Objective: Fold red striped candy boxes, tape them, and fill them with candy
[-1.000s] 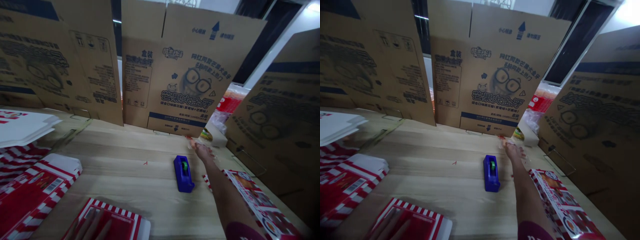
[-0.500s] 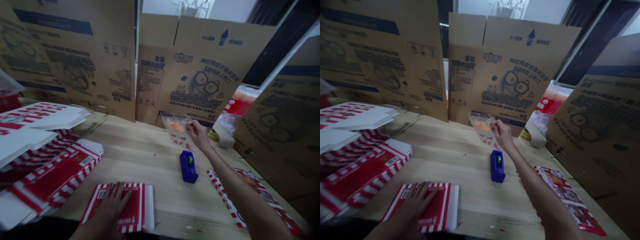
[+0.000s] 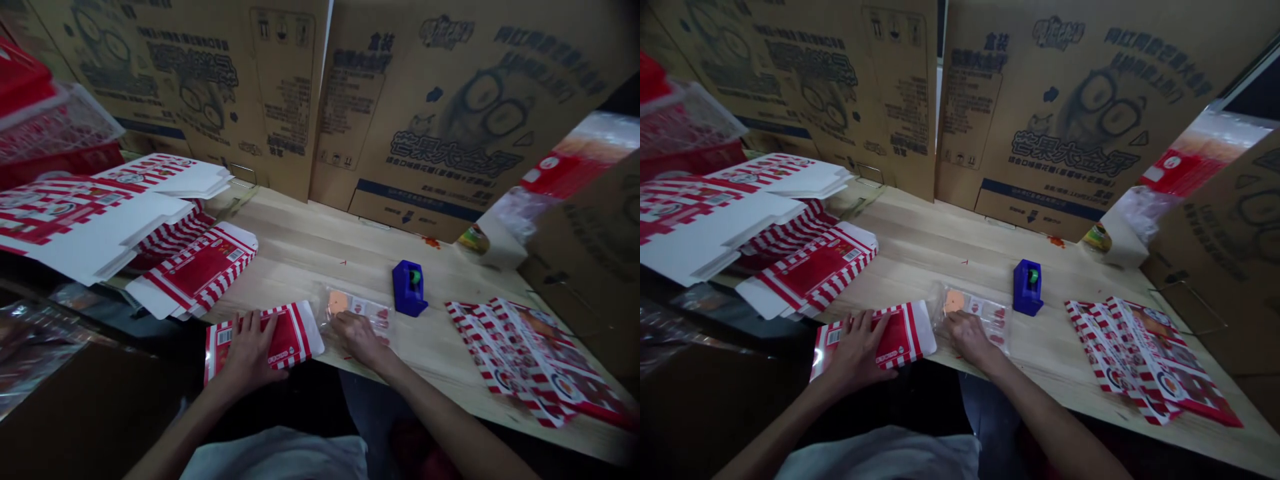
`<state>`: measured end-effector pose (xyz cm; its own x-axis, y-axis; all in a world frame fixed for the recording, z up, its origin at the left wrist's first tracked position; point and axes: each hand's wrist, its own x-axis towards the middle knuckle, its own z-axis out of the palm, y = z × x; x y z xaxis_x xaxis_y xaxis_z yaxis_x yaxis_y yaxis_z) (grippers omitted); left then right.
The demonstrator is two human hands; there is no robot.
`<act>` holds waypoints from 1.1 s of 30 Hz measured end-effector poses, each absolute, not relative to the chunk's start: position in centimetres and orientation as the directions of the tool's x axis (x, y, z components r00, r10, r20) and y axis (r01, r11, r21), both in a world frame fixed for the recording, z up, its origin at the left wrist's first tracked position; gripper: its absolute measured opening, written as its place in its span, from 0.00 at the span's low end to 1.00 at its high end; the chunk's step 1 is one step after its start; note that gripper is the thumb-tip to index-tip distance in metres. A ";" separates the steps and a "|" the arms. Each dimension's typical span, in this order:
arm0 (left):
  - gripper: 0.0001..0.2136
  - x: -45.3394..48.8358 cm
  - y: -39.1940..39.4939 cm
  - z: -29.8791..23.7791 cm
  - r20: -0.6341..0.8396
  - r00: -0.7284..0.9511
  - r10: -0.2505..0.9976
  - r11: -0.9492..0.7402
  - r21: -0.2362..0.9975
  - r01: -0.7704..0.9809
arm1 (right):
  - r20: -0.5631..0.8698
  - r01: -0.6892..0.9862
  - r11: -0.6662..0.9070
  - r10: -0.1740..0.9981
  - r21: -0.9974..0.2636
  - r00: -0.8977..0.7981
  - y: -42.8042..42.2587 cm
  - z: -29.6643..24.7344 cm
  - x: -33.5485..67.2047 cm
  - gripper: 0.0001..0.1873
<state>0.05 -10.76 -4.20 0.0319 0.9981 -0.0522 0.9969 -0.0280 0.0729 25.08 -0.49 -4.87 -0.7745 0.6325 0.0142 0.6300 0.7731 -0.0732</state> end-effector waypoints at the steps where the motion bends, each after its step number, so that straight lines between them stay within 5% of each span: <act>1: 0.51 0.1 -10.8 -4.1 -0.053 0.031 0.998 -0.028 0.066 0.997 | 0.021 0.621 0.779 0.625 -0.084 -0.780 -0.7 -4.9 25.0 0.11; 13: 0.52 1.2 -11.2 -3.4 -0.084 0.024 0.996 -0.021 0.030 0.999 | 0.051 0.562 0.807 0.578 -0.182 -0.814 -2.0 -3.4 23.9 0.07; 18: 0.52 1.1 -11.1 -4.1 -0.054 0.016 0.998 -0.015 0.022 1.000 | 0.064 0.351 0.764 0.454 -0.541 -0.889 -2.5 -4.0 23.7 0.11; 21: 0.52 1.0 -11.1 -4.4 -0.057 0.029 0.998 -0.028 0.018 0.999 | 0.130 0.376 0.600 0.632 -0.707 -0.764 0.3 -4.1 23.7 0.09; 24: 0.52 1.1 -11.0 -4.4 -0.071 0.031 0.997 -0.030 0.019 0.999 | 0.111 0.529 0.457 0.821 -0.715 -0.560 4.5 -4.8 23.0 0.08; 33: 0.53 1.1 -11.1 -4.5 -0.050 -0.016 0.999 0.018 0.040 0.999 | 0.088 0.488 0.446 0.799 -0.750 -0.595 6.4 -7.2 19.3 0.10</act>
